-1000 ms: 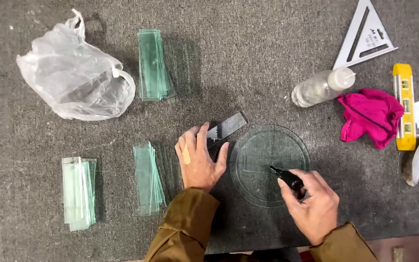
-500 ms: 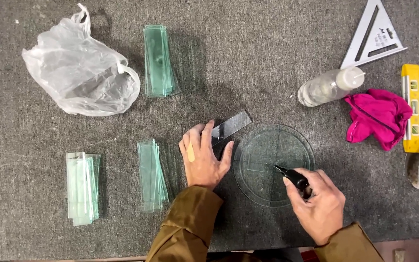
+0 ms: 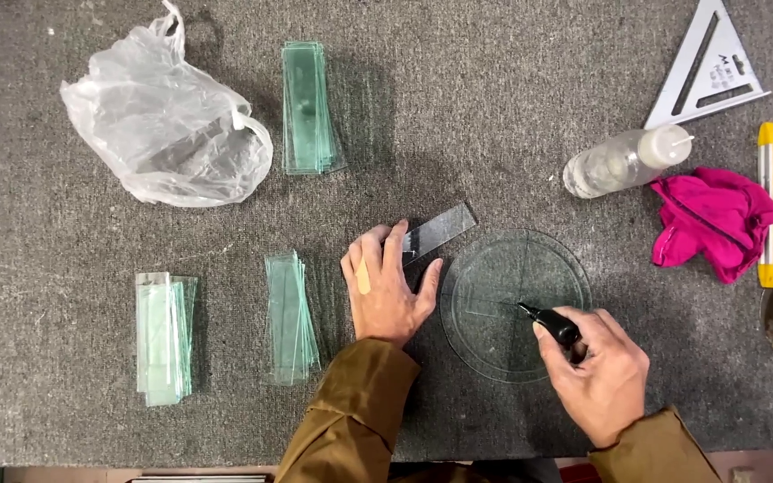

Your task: Measuring and aligning glass strips on a circular glass base using a tape measure and marking tool.

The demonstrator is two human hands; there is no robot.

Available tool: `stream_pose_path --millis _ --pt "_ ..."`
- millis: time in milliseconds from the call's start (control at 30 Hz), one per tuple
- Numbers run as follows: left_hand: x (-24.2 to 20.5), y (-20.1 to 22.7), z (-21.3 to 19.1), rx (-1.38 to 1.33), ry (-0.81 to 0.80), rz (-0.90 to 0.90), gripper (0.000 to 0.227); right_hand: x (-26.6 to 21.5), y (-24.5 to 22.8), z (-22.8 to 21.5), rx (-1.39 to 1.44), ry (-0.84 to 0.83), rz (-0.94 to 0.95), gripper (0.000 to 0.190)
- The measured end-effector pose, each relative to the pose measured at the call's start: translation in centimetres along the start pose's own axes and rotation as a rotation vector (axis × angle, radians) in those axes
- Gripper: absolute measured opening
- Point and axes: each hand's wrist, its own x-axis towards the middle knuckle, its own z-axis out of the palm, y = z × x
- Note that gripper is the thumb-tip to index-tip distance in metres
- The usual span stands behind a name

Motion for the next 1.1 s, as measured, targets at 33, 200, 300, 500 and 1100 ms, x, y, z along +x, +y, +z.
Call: stream_pose_path --millis 33,200,300,500,1100 --pt "-0.1 0.0 0.1 0.000 0.000 -0.001 0.069 0.0 0.1 0.0 0.000 -0.001 0.000 0.026" --pt "0.1 0.0 0.1 -0.003 -0.004 -0.006 0.070 0.0 0.3 0.1 -0.005 0.005 -0.044 0.024" --pt "0.1 0.1 -0.1 -0.002 0.002 0.002 0.069 -0.2 0.9 -0.1 -0.029 0.014 -0.018 0.025" --pt "0.2 0.2 -0.2 0.019 0.022 0.008 0.070 0.2 -0.2 -0.5 -0.011 0.011 -0.034 0.025" --pt "0.1 -0.2 0.2 0.017 -0.034 -0.011 0.070 0.5 0.6 0.0 -0.030 -0.025 0.005 0.025"
